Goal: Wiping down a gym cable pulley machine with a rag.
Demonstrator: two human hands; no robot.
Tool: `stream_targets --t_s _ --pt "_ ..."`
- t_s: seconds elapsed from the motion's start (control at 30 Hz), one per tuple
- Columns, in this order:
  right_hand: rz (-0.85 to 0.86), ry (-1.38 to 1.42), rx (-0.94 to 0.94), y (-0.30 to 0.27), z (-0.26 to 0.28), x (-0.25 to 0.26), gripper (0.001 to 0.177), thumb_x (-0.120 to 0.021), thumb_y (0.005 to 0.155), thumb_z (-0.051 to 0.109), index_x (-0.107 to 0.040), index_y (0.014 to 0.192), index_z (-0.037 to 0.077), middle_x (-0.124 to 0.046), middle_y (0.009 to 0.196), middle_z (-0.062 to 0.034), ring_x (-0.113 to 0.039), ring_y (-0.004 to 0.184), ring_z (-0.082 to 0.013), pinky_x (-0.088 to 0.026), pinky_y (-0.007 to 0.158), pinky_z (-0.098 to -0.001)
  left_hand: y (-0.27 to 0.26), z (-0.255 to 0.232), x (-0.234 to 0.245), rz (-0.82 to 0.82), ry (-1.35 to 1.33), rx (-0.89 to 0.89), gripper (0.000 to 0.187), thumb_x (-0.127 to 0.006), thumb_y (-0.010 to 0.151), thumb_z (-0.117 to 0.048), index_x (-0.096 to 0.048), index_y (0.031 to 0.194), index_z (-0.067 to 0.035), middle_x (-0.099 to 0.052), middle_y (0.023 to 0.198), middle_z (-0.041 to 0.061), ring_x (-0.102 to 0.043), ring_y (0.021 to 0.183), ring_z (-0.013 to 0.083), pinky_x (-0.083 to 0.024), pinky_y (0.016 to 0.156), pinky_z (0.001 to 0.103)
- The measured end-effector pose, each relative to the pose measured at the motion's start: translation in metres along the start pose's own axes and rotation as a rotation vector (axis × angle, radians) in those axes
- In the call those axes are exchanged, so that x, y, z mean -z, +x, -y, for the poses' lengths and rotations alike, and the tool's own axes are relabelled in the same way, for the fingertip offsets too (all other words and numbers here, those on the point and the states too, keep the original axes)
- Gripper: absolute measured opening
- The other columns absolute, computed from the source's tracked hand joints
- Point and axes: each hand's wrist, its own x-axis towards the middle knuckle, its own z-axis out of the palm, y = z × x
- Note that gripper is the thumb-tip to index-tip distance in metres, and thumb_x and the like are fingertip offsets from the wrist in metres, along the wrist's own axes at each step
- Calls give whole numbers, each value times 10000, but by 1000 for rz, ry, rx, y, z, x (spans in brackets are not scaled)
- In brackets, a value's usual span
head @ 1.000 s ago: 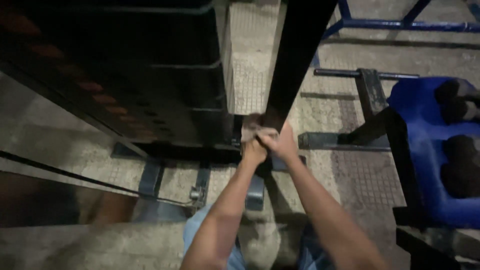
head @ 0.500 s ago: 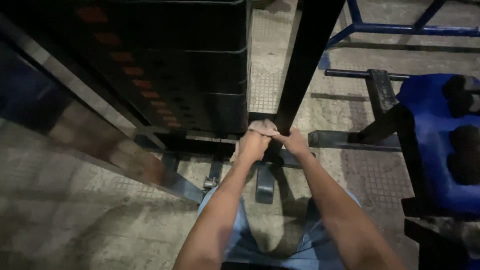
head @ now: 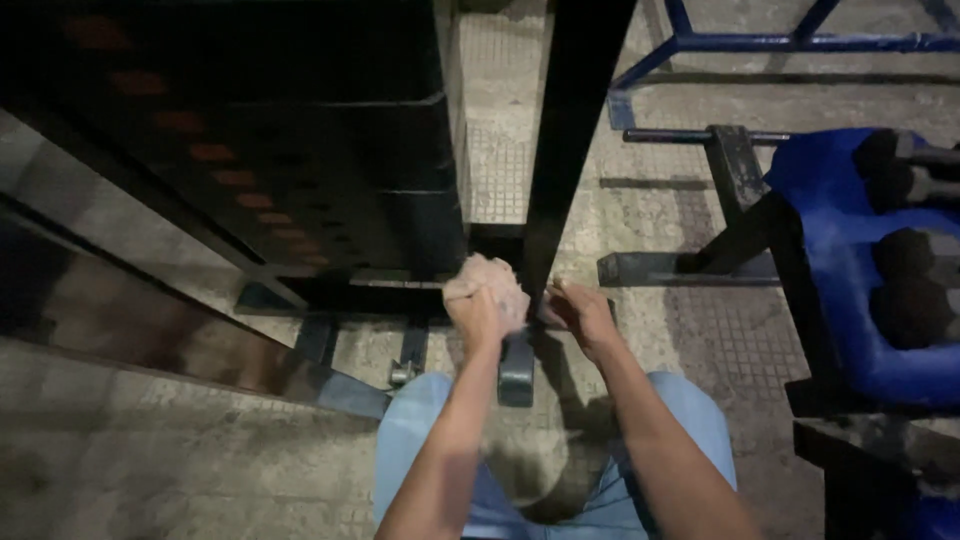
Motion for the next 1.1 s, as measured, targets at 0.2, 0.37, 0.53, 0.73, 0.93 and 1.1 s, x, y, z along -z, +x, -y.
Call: stream_targets --t_s 0.2,0.37,0.53,0.73,0.93,1.1 --pt "101 -63 109 12 -12 14 365 -626 1018 347 -695 1022 -12 -716 888 -65 -663 775 -180 -536 698 -346 -1 -50 -11 53 -431 287 339 -628 869 -177 -680 1159 -10 -699 1142 80 -666 1024 183 -538 887 346" --pt "56 -111 238 -22 16 -15 250 -655 974 242 -750 1089 42 -719 914 5 -647 816 -100 -525 754 -274 -30 -93 -3 191 -545 354 298 -630 942 -210 -699 1164 -23 -725 1094 59 -685 1000 201 -556 875 356" --pt "96 -153 240 -25 -9 -6 180 -693 950 177 -736 995 8 -695 828 -28 -644 724 -125 -540 672 -304 -43 -176 15 495 78 -121 275 -683 928 -204 -722 1111 -2 -769 1064 86 -734 1000 187 -572 878 332" --pt "199 123 231 -44 4 -12 189 -659 980 192 -703 1072 33 -677 835 -8 -614 701 -120 -474 634 -269 -40 -229 23 684 35 -280 268 -766 876 -132 -728 1103 6 -780 1033 84 -746 966 163 -582 841 305" --pt "338 201 266 -100 32 -35 435 -646 951 297 -583 1274 13 -678 1147 -63 -672 1034 -175 -546 888 -334 -44 -225 14 708 -273 -64 191 -805 897 -111 -683 1017 -24 -690 935 12 -653 835 104 -557 751 294" --pt "314 -55 496 -104 24 -43 760 -744 899 159 -377 1543 -9 -505 1508 -123 -498 1395 -225 -409 1149 -385 -50 -238 11 599 -337 -116 202 -819 885 -126 -688 1011 -38 -698 955 -5 -662 869 87 -554 783 281"
